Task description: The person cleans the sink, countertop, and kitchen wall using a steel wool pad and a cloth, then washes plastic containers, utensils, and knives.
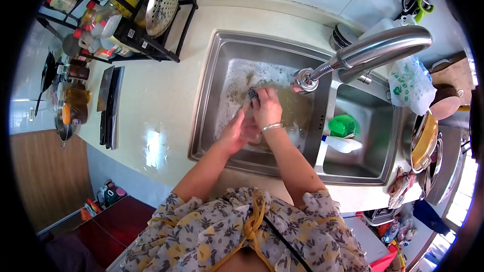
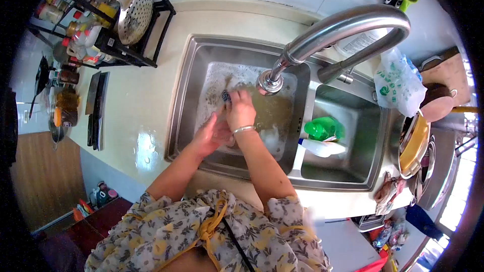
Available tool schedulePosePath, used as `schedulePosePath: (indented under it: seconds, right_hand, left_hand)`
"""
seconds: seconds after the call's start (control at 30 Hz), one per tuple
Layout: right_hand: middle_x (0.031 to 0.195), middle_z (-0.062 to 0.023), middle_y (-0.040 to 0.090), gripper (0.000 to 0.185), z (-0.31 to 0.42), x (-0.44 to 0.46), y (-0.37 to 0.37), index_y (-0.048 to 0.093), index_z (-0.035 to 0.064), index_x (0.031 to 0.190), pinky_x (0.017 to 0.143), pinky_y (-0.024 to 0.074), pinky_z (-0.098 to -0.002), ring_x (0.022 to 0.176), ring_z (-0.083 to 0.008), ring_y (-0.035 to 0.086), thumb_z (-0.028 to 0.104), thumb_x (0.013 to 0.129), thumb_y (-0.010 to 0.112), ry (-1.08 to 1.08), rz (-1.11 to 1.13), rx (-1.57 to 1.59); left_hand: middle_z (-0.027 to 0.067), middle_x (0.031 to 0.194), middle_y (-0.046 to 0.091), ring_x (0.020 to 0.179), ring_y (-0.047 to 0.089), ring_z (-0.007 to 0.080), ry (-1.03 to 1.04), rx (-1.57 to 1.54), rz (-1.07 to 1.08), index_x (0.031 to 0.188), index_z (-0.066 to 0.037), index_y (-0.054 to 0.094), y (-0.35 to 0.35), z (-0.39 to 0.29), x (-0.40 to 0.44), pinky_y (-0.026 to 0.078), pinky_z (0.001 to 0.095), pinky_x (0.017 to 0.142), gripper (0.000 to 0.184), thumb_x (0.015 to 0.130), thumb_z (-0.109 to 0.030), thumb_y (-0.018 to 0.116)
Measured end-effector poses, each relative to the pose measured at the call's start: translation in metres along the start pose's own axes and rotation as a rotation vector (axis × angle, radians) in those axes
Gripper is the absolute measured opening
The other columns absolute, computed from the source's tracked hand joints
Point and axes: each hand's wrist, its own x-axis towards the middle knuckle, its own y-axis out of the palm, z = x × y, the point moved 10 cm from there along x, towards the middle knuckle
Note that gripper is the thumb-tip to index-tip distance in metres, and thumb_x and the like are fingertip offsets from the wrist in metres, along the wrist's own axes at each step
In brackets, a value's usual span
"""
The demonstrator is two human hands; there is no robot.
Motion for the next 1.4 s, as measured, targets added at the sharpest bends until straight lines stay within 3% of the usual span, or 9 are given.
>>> schedulePosePath:
  seconds: [0.13, 0.4, 0.53, 0.83, 0.9, 1.0, 1.07, 1.23, 1.4]
  right_hand:
    - [0.094, -0.0144, 0.061, 0.029, 0.021, -0.048, 0.026, 0.056, 0.0120, 0.102, 0.067, 0.0508, -0.0439, 0.077, -0.0374, 0.061, 0.011, 0.074, 0.063, -0.053, 0.313, 0.110]
    - [0.095, -0.0125, 0.059, 0.020, -0.018, -0.011, 0.013, 0.059, 0.0104, 0.097, 0.062, 0.0505, -0.0461, 0.072, -0.0366, 0.061, 0.016, 0.078, 0.061, 0.102, 0.116, -0.089]
    - [0.093, -0.0110, 0.059, 0.018, 0.026, -0.052, 0.029, 0.059, 0.0112, 0.092, 0.058, 0.0513, -0.0435, 0.072, -0.0336, 0.062, 0.015, 0.075, 0.060, -0.179, 0.333, -0.061]
    - [0.106, -0.0144, 0.057, 0.024, -0.064, -0.012, 0.047, 0.056, 0.0110, 0.102, 0.064, 0.0524, -0.0462, 0.074, -0.0347, 0.064, 0.018, 0.079, 0.057, 0.074, 0.279, -0.283]
    - [0.106, -0.0147, 0.056, 0.028, -0.106, -0.020, 0.042, 0.053, 0.0145, 0.108, 0.070, 0.0510, -0.0457, 0.087, -0.0357, 0.061, 0.018, 0.081, 0.058, 0.376, 0.214, -0.267]
    - [0.133, -0.0193, 0.043, 0.040, -0.138, -0.046, 0.046, 0.049, 0.0209, 0.120, 0.082, 0.0495, -0.0453, 0.103, -0.0317, 0.058, 0.013, 0.081, 0.056, 0.535, 0.387, -0.390]
    - [0.132, -0.0179, 0.046, 0.036, -0.158, -0.057, 0.059, 0.053, 0.0215, 0.117, 0.086, 0.0479, -0.0408, 0.111, -0.0289, 0.054, 0.013, 0.082, 0.057, 0.618, 0.468, -0.374]
    - [0.101, -0.0145, 0.065, 0.022, -0.071, -0.044, 0.064, 0.065, 0.0099, 0.100, 0.084, 0.0480, -0.0354, 0.095, -0.0298, 0.061, 0.018, 0.080, 0.061, 0.451, 0.498, 0.477]
    - [0.103, -0.0160, 0.061, 0.023, 0.011, -0.070, 0.048, 0.064, 0.0090, 0.097, 0.077, 0.0503, -0.0418, 0.086, -0.0348, 0.062, 0.019, 0.077, 0.061, 0.187, 0.565, 0.165]
  left_hand:
    - [0.0032, 0.107, 0.059, 0.084, 0.059, 0.0150, 0.079, 0.014, -0.115, 0.130, -0.021, 0.043, 0.004, -0.025, -0.008, 0.049, 0.0346, 0.063, 0.049, 0.093, -0.053, 0.041]
    - [0.0026, 0.102, 0.060, 0.083, 0.059, 0.0151, -0.031, 0.187, -0.064, 0.132, -0.019, 0.042, -0.007, 0.000, -0.008, 0.050, 0.0343, 0.064, 0.049, 0.093, -0.050, 0.042]
    - [0.0039, 0.098, 0.061, 0.083, 0.059, 0.0153, 0.138, 0.172, -0.137, 0.129, -0.017, 0.044, -0.007, -0.022, -0.008, 0.050, 0.0346, 0.063, 0.049, 0.093, -0.050, 0.043]
    - [0.0096, 0.106, 0.060, 0.080, 0.058, 0.0162, -0.022, 0.251, -0.208, 0.142, -0.025, 0.028, -0.019, -0.012, -0.002, 0.045, 0.0324, 0.058, 0.058, 0.093, -0.053, 0.041]
    - [0.0112, 0.111, 0.059, 0.086, 0.058, 0.0185, -0.014, 0.234, -0.225, 0.142, -0.028, 0.027, -0.030, -0.018, 0.003, 0.046, 0.0339, 0.060, 0.060, 0.091, -0.054, 0.043]
    - [0.0141, 0.119, 0.055, 0.096, 0.056, 0.0227, -0.012, 0.233, -0.276, 0.142, -0.034, 0.025, -0.044, -0.019, 0.002, 0.047, 0.0381, 0.065, 0.062, 0.089, -0.056, 0.046]
    - [0.0154, 0.121, 0.053, 0.100, 0.054, 0.0246, -0.004, 0.252, -0.278, 0.142, -0.036, 0.024, -0.036, -0.022, 0.006, 0.047, 0.0408, 0.068, 0.063, 0.088, -0.058, 0.047]
    - [0.0138, 0.116, 0.056, 0.103, 0.052, 0.0269, -0.025, 0.073, -0.420, 0.139, -0.024, 0.036, -0.022, -0.024, -0.008, 0.045, 0.0483, 0.079, 0.065, 0.085, -0.054, 0.055]
    - [0.0073, 0.108, 0.058, 0.092, 0.056, 0.0206, 0.035, -0.036, -0.242, 0.135, -0.026, 0.043, -0.024, -0.024, 0.006, 0.048, 0.0374, 0.081, 0.048, 0.091, -0.043, 0.051]
